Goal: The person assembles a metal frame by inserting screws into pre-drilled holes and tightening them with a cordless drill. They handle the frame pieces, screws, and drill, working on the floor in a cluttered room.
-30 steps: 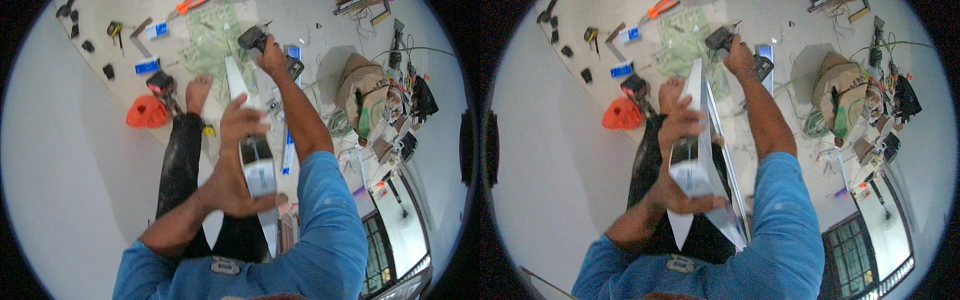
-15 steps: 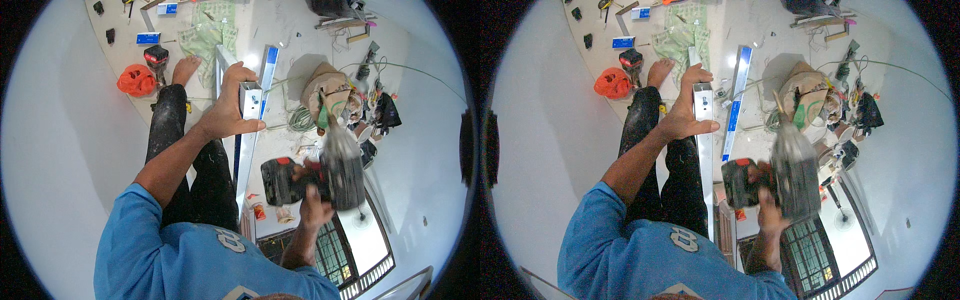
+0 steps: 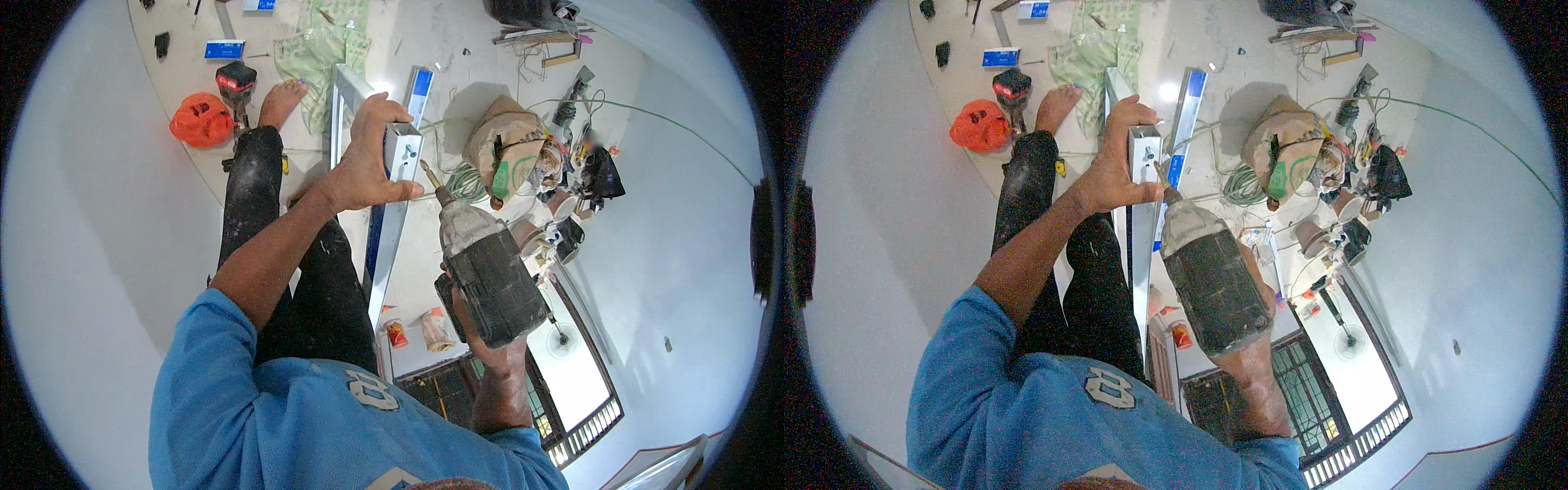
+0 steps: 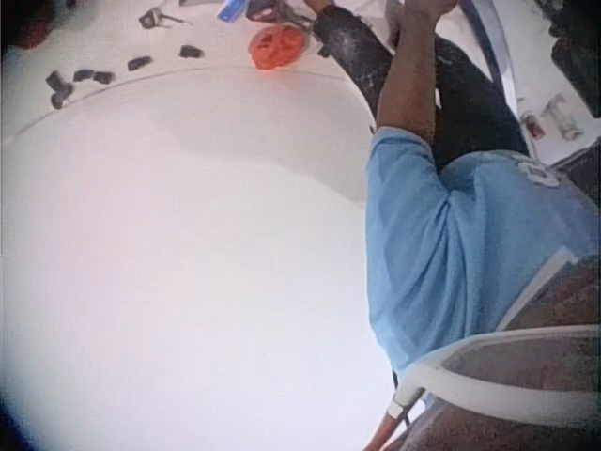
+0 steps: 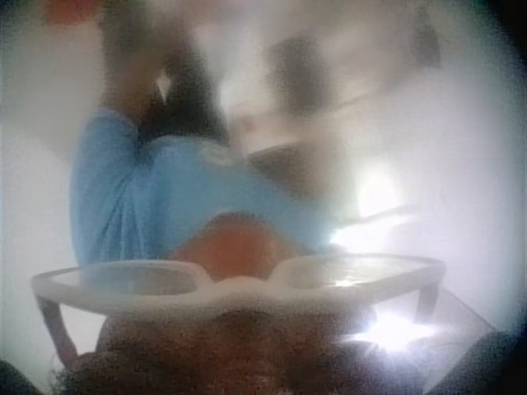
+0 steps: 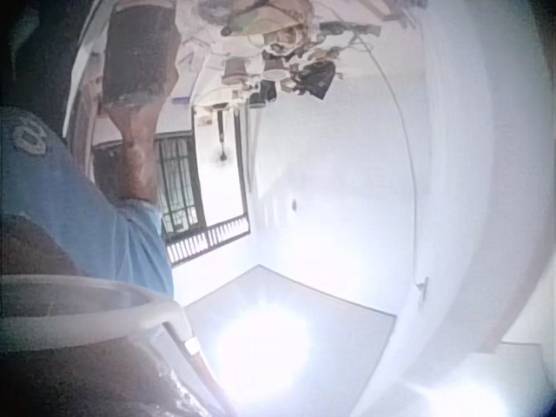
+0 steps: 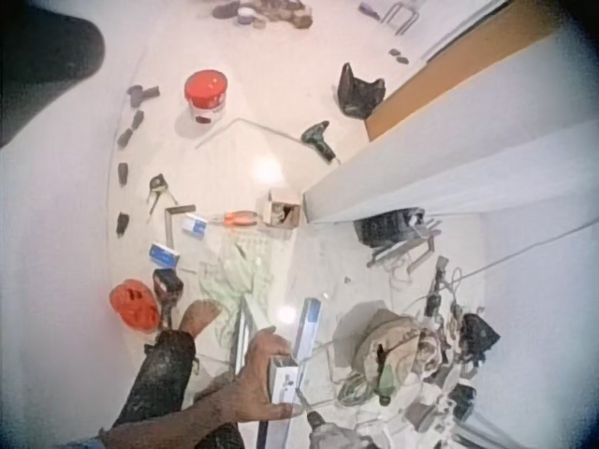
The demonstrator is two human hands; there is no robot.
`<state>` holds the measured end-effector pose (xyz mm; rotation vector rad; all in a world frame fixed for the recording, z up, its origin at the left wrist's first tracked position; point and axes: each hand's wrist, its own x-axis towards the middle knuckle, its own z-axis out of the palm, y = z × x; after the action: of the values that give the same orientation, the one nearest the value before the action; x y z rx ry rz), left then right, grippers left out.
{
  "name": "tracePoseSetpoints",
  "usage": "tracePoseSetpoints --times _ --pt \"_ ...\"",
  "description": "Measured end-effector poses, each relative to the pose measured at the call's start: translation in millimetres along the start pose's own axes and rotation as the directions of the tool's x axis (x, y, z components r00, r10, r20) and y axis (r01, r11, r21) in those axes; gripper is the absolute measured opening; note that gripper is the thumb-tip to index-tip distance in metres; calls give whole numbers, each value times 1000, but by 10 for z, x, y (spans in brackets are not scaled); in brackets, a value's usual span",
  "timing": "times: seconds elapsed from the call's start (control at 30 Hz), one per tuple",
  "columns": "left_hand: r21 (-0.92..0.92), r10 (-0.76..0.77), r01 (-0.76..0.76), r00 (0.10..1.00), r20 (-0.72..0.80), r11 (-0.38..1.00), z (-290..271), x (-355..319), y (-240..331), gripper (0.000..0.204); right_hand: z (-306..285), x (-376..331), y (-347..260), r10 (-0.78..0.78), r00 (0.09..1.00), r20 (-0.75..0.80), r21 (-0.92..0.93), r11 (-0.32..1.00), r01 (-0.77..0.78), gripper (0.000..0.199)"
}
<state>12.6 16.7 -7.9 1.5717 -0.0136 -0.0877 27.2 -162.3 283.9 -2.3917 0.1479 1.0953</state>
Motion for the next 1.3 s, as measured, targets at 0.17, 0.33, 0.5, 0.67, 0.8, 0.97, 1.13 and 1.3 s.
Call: tracePoseSetpoints --times 0.17,0.33,0.5,0.67,0.8,0.97,1.13,1.3 --pt "7 59 -59 998 -9 998 -32 7 -7 107 48 106 -129 -53 998 -13 -16 998 53 32" --pt "-17 8 -8 1000 -29 1000 21 -16 -29 109 35 157 -77 -136 990 36 -152 978 140 31" --pt "-1 15 -15 999 -50 1000 36 -16 -10 109 32 132 -29 -130 991 29 -190 973 133 32" --pt "6 24 -24 999 -38 1000 24 -7 12 108 14 140 -22 -79 997 26 -149 985 82 32" --pt "6 16 -16 999 -47 1000 27 -17 15 109 -22 166 -67 -58 998 23 -91 994 60 37" --pt "2 -21 21 1000 4 1000 -4 10 67 105 -132 264 -235 -25 999 47 -81 996 29 56" --pt "-5 0 0 1000 -24 1000 -5 -9 48 110 -236 459 -519 42 993 110 -66 997 -35 71" --pt "-17 5 -6 999 -44 1000 20 -11 -5 112 -289 506 -595 -5 991 136 -138 990 24 79"
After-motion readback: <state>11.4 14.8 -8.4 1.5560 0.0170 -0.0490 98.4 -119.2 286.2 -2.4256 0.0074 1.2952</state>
